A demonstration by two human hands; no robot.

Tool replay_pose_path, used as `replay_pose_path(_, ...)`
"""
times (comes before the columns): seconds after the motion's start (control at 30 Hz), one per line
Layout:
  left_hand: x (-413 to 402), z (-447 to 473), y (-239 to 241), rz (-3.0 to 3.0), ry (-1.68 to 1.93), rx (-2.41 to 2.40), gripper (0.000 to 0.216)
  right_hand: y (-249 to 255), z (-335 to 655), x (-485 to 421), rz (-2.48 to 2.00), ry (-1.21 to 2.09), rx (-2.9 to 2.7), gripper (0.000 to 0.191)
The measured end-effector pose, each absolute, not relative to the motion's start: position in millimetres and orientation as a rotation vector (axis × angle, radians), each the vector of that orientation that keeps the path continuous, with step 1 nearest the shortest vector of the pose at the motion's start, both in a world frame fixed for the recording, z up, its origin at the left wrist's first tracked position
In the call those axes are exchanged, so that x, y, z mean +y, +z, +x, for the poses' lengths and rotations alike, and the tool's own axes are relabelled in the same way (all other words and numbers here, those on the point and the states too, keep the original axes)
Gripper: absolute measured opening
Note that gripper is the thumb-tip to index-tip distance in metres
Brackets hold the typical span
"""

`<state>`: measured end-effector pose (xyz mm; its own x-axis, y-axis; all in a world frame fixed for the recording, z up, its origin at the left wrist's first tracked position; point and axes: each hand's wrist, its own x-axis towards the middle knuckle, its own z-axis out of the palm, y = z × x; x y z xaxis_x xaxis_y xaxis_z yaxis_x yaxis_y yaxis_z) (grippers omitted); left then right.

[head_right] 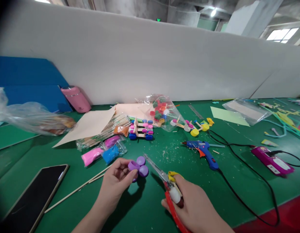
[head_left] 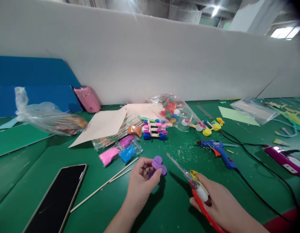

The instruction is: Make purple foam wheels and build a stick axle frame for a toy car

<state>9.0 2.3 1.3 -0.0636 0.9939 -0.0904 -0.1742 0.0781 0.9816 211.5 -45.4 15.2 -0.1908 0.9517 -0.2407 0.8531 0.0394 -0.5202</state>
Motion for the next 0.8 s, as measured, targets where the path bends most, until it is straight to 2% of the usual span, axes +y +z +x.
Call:
replay_pose_path(0.33, 1.2, 10.8, 6.9, 1.01, 1.299, 1.102, 0.014, 24.9, 209.1, -44.6, -1.876, 0.759, -2.27, 0.024)
replay_pose_path(0.8, 2.4, 7.9, 0.1, 1.423, 1.291, 1.19, 0.017, 22.7, 206.2, -43.3, -1.908, 0.652, -2.316, 0.027)
